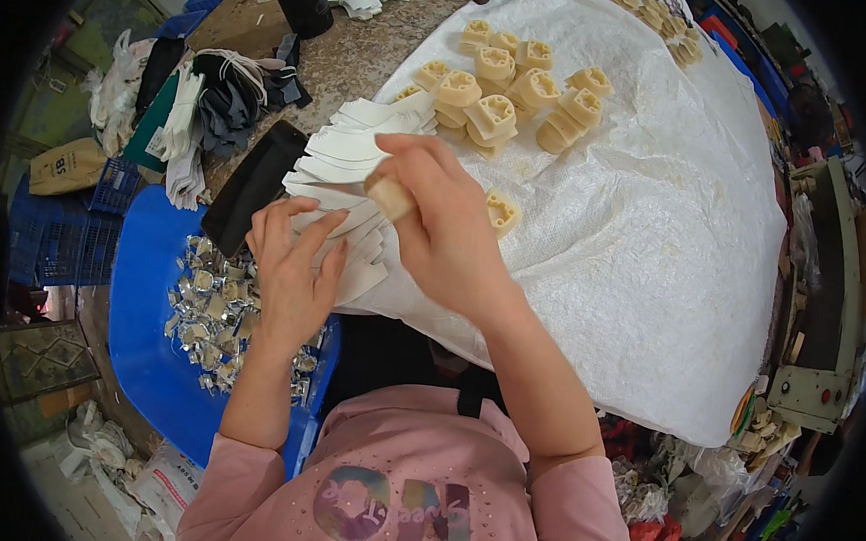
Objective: The person is seen to be assembling shoe parts.
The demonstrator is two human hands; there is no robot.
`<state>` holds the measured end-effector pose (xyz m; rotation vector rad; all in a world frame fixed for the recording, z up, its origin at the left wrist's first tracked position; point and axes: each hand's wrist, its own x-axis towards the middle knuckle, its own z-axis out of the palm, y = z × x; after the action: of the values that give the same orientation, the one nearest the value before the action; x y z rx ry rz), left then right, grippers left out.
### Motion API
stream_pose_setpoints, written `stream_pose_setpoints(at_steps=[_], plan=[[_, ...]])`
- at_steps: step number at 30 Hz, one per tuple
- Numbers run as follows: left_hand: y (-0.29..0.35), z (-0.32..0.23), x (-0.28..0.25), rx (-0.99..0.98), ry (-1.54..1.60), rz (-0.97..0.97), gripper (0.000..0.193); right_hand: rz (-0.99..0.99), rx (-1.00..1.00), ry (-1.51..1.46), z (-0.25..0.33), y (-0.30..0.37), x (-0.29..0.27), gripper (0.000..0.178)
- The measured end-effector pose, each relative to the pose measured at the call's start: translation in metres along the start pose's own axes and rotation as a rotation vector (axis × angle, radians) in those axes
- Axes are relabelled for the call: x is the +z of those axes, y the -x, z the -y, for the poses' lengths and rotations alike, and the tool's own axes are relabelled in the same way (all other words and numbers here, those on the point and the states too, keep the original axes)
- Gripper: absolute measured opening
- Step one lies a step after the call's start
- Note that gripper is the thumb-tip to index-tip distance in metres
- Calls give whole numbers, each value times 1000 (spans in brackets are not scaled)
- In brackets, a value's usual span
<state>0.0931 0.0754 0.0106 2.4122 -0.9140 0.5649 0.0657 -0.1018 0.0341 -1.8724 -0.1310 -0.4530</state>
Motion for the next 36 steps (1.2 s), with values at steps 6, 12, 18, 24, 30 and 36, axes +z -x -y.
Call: stream_pose_setpoints(at_steps=[6, 12, 18, 24, 30, 36], plan=[[12, -38, 5, -640, 1344, 269, 36, 82, -393, 563, 15, 41, -4, 23], [6, -41, 20, -683, 1810, 147, 36, -177, -79, 625, -13, 52, -49, 38], [-8, -71, 54, -760, 1734, 110, 45, -108, -81, 908, -37, 51, -46, 35], [-25, -78, 71, -700, 1633, 190, 45, -97, -38, 990, -35, 45, -41, 20], [-44, -97, 63, -489, 1430, 294, 47, -56, 39, 968, -30, 43, -49, 16], [-40, -95, 79, -234, 1222, 221, 47, -252, 157, 564, -32, 48, -60, 20]])
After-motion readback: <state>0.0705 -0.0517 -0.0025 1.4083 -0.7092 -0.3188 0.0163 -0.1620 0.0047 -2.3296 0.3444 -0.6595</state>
